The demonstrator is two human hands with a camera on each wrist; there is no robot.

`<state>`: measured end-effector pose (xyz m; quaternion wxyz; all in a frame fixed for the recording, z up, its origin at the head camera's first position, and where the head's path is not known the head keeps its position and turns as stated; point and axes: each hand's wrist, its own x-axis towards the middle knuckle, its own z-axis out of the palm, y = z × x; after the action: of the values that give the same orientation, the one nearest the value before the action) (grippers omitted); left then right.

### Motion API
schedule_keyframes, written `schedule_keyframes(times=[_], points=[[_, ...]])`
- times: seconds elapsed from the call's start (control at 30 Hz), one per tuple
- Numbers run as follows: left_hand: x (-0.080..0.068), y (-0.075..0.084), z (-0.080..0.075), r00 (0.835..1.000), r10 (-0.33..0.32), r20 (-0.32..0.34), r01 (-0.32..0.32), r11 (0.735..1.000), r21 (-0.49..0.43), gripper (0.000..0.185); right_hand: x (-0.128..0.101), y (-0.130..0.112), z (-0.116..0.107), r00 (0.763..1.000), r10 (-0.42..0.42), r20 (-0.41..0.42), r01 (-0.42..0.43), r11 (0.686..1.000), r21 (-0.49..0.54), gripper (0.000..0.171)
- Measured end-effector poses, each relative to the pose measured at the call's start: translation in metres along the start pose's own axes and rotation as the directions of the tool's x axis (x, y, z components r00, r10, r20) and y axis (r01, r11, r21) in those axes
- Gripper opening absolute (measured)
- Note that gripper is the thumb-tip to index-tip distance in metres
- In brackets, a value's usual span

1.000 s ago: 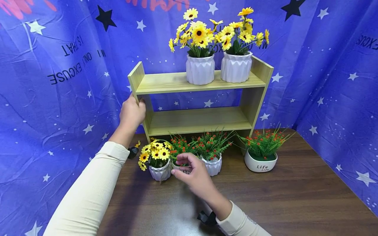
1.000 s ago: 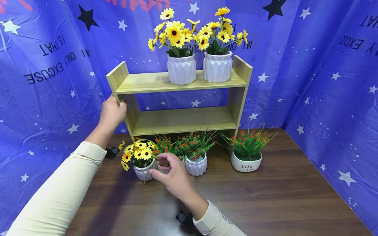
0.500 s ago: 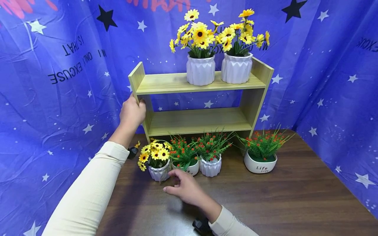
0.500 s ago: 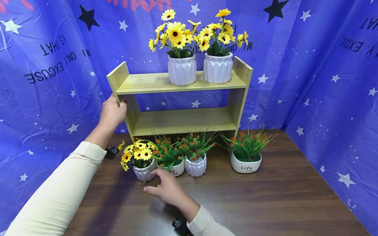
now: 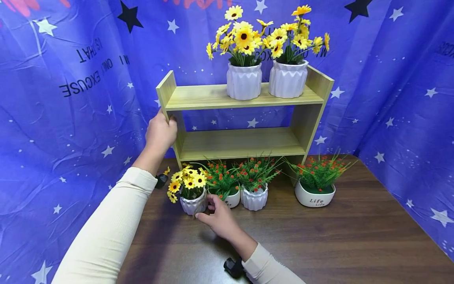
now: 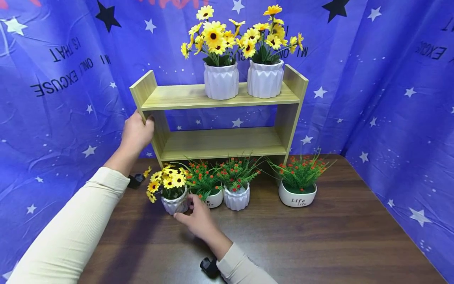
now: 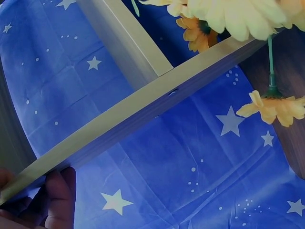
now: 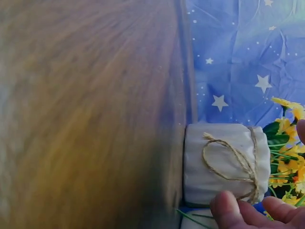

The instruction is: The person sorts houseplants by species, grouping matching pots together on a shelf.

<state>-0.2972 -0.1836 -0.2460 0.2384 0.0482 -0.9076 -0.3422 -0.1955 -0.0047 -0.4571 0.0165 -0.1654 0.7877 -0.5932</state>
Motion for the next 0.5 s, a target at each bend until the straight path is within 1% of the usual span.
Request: schedule_keyframes(times=[0.23, 0.37, 0.5], points=[[0.002, 0.002, 0.002, 1.0, 0.0, -0.01, 0.0, 1.0, 0.005, 0.031, 0.006, 0.006, 0.004, 0.999, 0.009, -0.037, -0.011, 0.999, -0.037, 0.061], [0.002, 0.001, 0.002, 1.0, 0.0, -0.009, 0.0, 1.0, 0.01, 0.031, 0.01, 0.007, 0.007, 0.997, 0.033, -0.066, -0.037, 0.997, -0.064, 0.065], [0.002, 0.0, 0.002, 1.0, -0.001, -0.013, 0.001, 1.0, 0.009, 0.031, 0.015, 0.007, 0.011, 0.995, 0.043, -0.091, -0.048, 0.997, -0.054, 0.073]])
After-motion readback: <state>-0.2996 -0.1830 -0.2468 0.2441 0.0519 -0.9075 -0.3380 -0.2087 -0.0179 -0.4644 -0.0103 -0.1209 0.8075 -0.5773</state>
